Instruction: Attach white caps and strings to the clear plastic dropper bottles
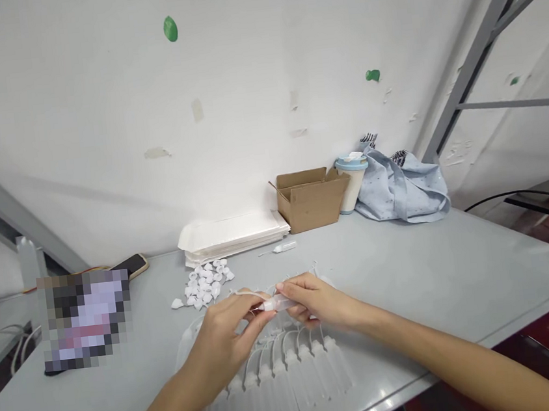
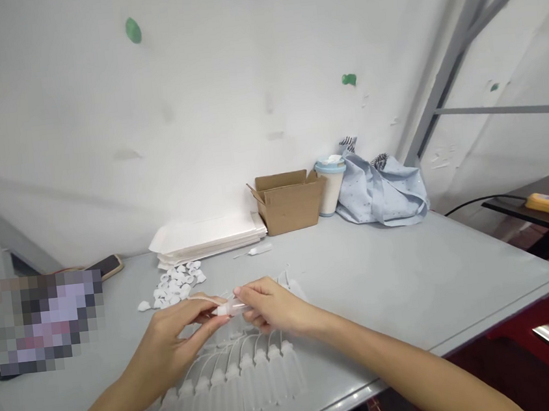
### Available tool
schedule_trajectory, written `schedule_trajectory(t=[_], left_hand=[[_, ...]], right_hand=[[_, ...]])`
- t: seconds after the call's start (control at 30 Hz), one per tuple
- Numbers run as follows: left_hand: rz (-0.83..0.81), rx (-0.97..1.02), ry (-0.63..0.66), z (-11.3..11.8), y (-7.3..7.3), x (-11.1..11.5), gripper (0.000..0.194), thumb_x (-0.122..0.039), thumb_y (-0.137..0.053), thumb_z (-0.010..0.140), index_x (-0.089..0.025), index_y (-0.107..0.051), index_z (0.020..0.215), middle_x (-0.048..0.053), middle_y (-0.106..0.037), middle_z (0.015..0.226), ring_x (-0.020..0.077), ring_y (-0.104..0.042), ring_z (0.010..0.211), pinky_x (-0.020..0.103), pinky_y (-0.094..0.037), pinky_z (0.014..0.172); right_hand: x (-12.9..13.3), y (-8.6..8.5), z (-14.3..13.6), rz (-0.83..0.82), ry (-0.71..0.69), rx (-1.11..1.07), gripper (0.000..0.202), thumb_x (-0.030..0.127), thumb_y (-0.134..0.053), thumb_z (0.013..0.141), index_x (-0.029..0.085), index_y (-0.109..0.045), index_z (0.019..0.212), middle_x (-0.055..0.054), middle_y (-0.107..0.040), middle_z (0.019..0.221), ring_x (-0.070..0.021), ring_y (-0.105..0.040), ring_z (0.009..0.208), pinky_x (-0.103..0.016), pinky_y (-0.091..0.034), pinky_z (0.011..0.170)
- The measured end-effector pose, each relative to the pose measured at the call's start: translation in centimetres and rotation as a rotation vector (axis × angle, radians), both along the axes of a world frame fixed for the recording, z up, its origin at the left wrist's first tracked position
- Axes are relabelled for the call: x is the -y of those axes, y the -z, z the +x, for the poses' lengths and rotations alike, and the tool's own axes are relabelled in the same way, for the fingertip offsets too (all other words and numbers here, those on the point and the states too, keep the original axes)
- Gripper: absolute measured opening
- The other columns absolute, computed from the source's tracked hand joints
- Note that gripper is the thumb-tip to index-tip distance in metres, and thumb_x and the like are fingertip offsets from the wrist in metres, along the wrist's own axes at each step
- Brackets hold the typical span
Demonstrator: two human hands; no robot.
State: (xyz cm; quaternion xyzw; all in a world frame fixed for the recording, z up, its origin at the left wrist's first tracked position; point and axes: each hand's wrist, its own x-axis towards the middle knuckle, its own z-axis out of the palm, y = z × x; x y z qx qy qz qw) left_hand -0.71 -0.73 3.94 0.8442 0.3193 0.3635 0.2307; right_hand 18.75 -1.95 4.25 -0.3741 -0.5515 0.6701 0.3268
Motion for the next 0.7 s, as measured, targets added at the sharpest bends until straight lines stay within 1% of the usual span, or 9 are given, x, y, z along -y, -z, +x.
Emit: schedule_trajectory(t=[0.07, 0.13, 0.2, 0.27, 0.4, 0.47, 0.57, 0.63, 0.7], left_hand=[[-0.143, -0.022, -0.018, 0.1, -0.5, 0.0, 0.016, -0.033, -0.058, 0.084, -0.019, -0.066, 0.085, 0.003, -0.069, 0.083, 0.0139, -0.061, 0.067, 0.021, -0.048, 0.057], [-0.254, -0.07, -0.037, 0.3, -1.0, 0.1, 0.022, -0.037, -0.054, 0.085, -0.019, -0.066, 0.08, 0.003, -0.068, 0.079, 0.0142, -0.06, 0.066, 0.02, -0.047, 0.052], [-0.247, -0.109, -0.054, 0.4, -1.1, 0.2, 0.029, -0.038, -0.051, 0.087, -0.018, -0.064, 0.07, 0.001, -0.064, 0.067, 0.0136, -0.057, 0.061, 0.018, -0.043, 0.047], [-0.176, -0.12, -0.064, 0.5, -1.0, 0.3, 0.032, -0.036, -0.05, 0.087, -0.017, -0.06, 0.063, 0.001, -0.059, 0.06, 0.0132, -0.054, 0.058, 0.017, -0.038, 0.043], [-0.138, -0.112, -0.058, 0.5, -1.0, 0.5, 0.028, -0.033, -0.051, 0.087, -0.017, -0.062, 0.066, 0.001, -0.06, 0.062, 0.0131, -0.053, 0.058, 0.017, -0.035, 0.041], [-0.151, -0.104, -0.054, 0.5, -1.1, 0.5, 0.025, -0.033, -0.052, 0.086, -0.018, -0.063, 0.07, 0.002, -0.062, 0.065, 0.0135, -0.054, 0.061, 0.018, -0.035, 0.043], [-0.196, -0.084, -0.078, 0.4, -1.3, 0.5, 0.024, -0.035, -0.054, 0.085, -0.018, -0.064, 0.072, 0.002, -0.062, 0.066, 0.0144, -0.055, 0.063, 0.019, -0.037, 0.045], [-0.265, -0.061, -0.115, 0.3, -1.5, 0.4, 0.026, -0.039, -0.054, 0.084, -0.018, -0.064, 0.071, 0.002, -0.063, 0.067, 0.0148, -0.055, 0.064, 0.02, -0.04, 0.048], [-0.353, -0.036, -0.134, 0.2, -1.7, 0.3, 0.03, -0.043, -0.055, 0.083, -0.018, -0.065, 0.069, 0.002, -0.063, 0.069, 0.0151, -0.056, 0.066, 0.022, -0.043, 0.054]], right_hand=[[0.0, -0.1, 0.0, 0.015, 0.006, -0.009, 0.048, 0.058, -0.051, 0.082, 0.02, -0.031, 0.061, 0.01, -0.016, 0.054, -0.0055, -0.012, 0.047, -0.02, -0.013, 0.041], [0.1, -0.2, 0.1, 0.037, 0.004, -0.014, 0.047, 0.058, -0.05, 0.083, 0.02, -0.031, 0.062, 0.01, -0.016, 0.055, -0.0056, -0.013, 0.047, -0.02, -0.014, 0.041], [0.0, -0.1, 0.1, 0.045, 0.0, -0.021, 0.046, 0.057, -0.05, 0.084, 0.02, -0.031, 0.063, 0.009, -0.017, 0.055, -0.0057, -0.013, 0.048, -0.02, -0.014, 0.041], [-0.1, 0.1, 0.1, 0.039, -0.003, -0.024, 0.045, 0.056, -0.05, 0.084, 0.02, -0.032, 0.064, 0.009, -0.018, 0.055, -0.0055, -0.015, 0.047, -0.019, -0.016, 0.041], [-0.3, 0.6, 0.1, 0.089, 0.006, 0.018, 0.044, 0.055, -0.049, 0.085, 0.019, -0.036, 0.065, 0.008, -0.029, 0.056, -0.0051, -0.023, 0.047, -0.019, -0.021, 0.041], [-0.3, 0.8, 0.0, 0.131, 0.027, 0.036, 0.043, 0.055, -0.049, 0.085, 0.018, -0.037, 0.065, 0.007, -0.034, 0.058, -0.005, -0.027, 0.046, -0.019, -0.024, 0.041], [-0.2, 0.9, -0.2, 0.136, 0.052, 0.027, 0.041, 0.056, -0.049, 0.085, 0.019, -0.04, 0.071, 0.007, -0.034, 0.059, -0.0051, -0.028, 0.046, -0.019, -0.024, 0.041], [-0.1, 0.8, -0.2, 0.163, 0.062, 0.048, 0.038, 0.055, -0.051, 0.084, 0.018, -0.045, 0.079, 0.008, -0.034, 0.058, -0.0057, -0.029, 0.047, -0.019, -0.023, 0.041], [0.1, 0.5, -0.2, 0.238, 0.094, 0.112, 0.035, 0.053, -0.053, 0.084, 0.018, -0.049, 0.087, 0.008, -0.034, 0.057, -0.0064, -0.03, 0.048, -0.019, -0.024, 0.043]])
